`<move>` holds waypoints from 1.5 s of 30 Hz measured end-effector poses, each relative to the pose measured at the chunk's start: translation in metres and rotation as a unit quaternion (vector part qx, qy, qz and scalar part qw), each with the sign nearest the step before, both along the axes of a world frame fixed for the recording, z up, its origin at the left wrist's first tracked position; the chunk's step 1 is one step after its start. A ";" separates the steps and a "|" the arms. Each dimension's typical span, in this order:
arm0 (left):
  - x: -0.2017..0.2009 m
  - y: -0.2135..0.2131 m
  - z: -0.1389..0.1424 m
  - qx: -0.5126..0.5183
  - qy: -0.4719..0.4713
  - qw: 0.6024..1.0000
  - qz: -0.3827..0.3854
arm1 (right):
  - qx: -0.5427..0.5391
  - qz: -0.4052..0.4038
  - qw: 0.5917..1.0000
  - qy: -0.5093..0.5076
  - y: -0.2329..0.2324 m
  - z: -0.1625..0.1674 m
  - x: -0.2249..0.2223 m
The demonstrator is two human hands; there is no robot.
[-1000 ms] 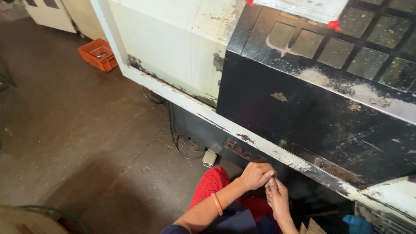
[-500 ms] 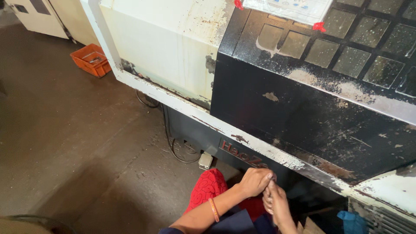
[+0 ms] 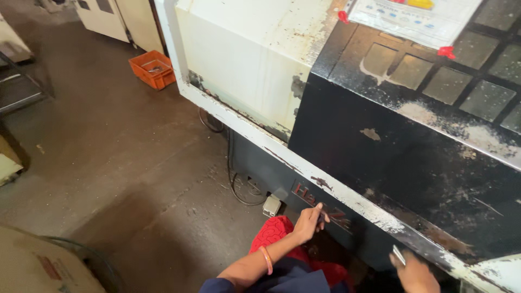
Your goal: The person opens the CNC lathe door, places a cylindrical metal part into the machine, and closes the door. They press buttons on the control panel, retrieve machined parts, and use a small hand tool on the metal pieces while standing at the lathe, repeating the loading cycle.
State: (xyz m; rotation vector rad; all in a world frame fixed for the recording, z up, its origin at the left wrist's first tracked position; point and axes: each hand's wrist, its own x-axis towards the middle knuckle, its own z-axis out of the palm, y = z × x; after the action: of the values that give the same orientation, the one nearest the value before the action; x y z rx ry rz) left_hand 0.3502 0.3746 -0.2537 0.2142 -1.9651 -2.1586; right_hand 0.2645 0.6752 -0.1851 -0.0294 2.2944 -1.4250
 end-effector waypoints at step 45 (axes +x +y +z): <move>-0.048 0.047 0.176 0.058 0.289 0.954 -0.056 | -0.158 -0.027 0.951 0.265 -0.104 0.136 0.085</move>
State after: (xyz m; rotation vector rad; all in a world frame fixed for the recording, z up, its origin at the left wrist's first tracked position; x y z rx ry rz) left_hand 0.3022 0.4217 -0.0774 -0.4738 -1.5461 -2.0833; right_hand 0.3492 0.5717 -0.0488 -0.5070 2.4466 -1.9927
